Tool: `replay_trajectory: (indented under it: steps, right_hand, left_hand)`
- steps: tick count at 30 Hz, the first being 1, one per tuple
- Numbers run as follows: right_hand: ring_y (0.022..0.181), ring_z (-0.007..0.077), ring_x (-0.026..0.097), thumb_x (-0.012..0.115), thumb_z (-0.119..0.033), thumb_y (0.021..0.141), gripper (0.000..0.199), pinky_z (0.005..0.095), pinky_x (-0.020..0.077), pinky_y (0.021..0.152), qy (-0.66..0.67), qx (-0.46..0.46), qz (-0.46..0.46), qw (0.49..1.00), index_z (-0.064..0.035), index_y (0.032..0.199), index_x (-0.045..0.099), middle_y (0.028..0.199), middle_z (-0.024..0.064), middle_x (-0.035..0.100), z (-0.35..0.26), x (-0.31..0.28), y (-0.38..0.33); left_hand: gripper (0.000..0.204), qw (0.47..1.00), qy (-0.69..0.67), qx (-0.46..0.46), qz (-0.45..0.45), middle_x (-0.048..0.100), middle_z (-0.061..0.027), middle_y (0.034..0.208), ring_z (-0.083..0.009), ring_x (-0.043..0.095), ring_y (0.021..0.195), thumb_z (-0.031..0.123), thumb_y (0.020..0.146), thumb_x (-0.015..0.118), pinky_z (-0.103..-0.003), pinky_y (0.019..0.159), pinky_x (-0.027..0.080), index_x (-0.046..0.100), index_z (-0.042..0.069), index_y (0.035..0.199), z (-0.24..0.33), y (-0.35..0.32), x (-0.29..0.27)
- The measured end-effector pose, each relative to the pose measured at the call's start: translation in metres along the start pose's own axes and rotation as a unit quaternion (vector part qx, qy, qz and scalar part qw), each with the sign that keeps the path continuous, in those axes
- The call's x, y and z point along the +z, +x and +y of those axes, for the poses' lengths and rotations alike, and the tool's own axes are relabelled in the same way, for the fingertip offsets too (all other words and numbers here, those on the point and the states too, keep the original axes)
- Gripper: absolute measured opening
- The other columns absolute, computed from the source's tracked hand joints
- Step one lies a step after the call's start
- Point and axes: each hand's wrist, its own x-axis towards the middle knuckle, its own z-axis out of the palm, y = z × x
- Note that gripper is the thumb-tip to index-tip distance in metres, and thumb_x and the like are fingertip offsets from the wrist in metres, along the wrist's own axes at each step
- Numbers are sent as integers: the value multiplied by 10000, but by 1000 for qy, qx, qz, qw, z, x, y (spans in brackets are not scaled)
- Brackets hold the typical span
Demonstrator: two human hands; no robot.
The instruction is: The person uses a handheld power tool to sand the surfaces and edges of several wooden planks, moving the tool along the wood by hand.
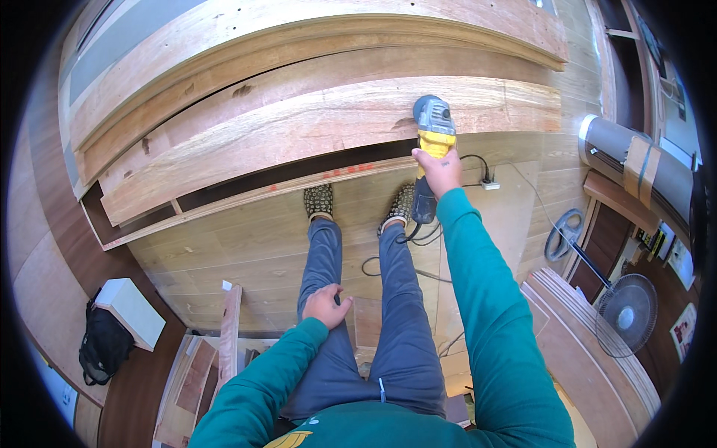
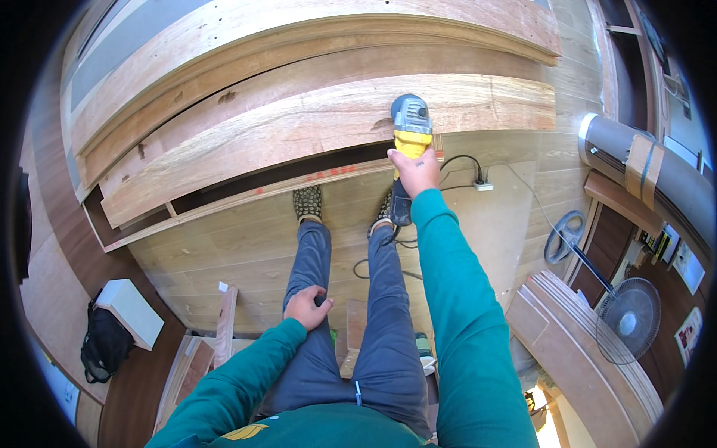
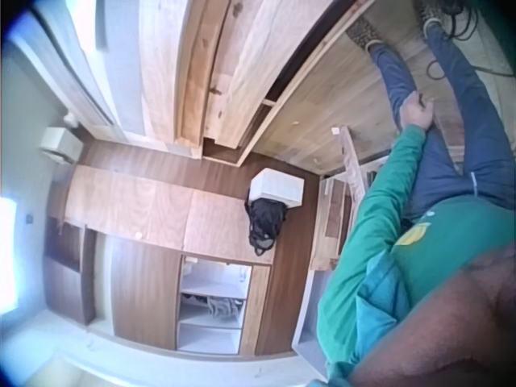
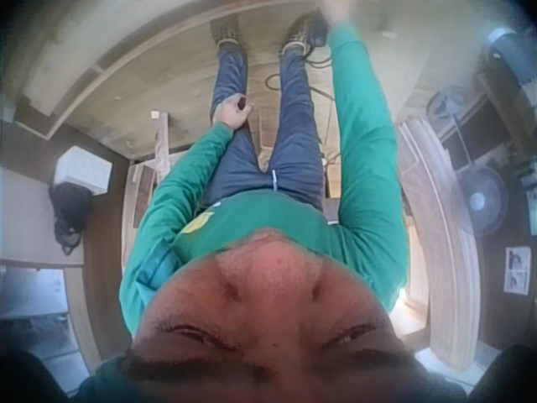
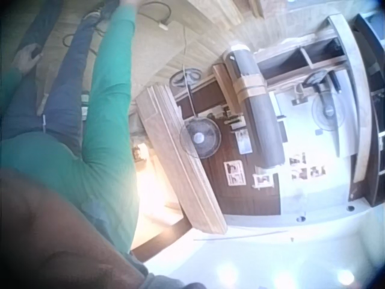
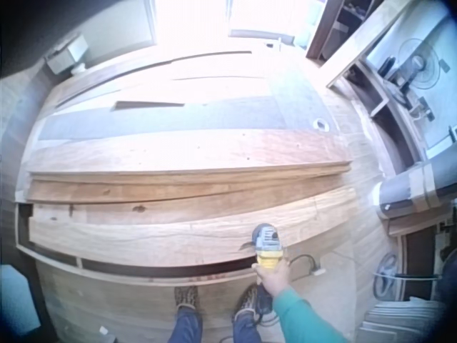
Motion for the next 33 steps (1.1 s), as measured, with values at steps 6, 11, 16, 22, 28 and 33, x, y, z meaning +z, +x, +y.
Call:
replay_trajectory:
  steps: [6,11,16,22,28,33]
  right_hand:
    - [980,316,745,913,-348,743,625,410,573,892,-45,-7,19,999,48,1145,647,1098,205,758,17,29,34]
    - [986,343,743,907,-348,733,627,418,572,898,-34,-26,24,999,51,1144,651,1095,215,756,15,44,38]
    - [982,336,746,904,-336,736,611,415,572,895,-34,-39,22,998,46,1142,655,1084,209,759,11,48,35]
    - [966,333,749,901,-328,740,597,413,573,884,-25,-35,16,999,42,1140,656,1068,207,762,2,51,31]
    - [960,339,749,902,-325,740,598,416,575,884,-48,-29,27,998,44,1141,655,1062,207,762,4,52,31]
    - [968,347,748,905,-326,735,607,419,575,889,-58,-26,27,998,47,1142,654,1068,209,761,4,53,32]
  left_hand:
    - [448,1000,5,3,-2,751,-174,1150,-382,690,1100,424,895,714,-472,958,541,727,52,1145,-2,2,3]
    - [448,1000,3,-2,2,753,-178,1146,-386,691,1103,423,892,716,-475,963,539,731,51,1141,-2,2,3]
    - [450,1000,-6,-6,-3,754,-186,1142,-389,691,1107,422,888,720,-475,969,538,736,48,1138,0,1,0]
    - [485,1000,-6,-13,-15,751,-170,1174,-377,681,1135,455,896,702,-475,991,524,725,53,1167,0,2,-3]
    - [487,1000,-4,-7,-10,752,-167,1172,-373,684,1130,459,899,700,-473,993,528,724,54,1168,-1,3,-1]
    - [466,1000,-10,0,-6,751,-175,1162,-379,689,1113,444,892,709,-473,975,536,728,55,1147,-1,3,-2]
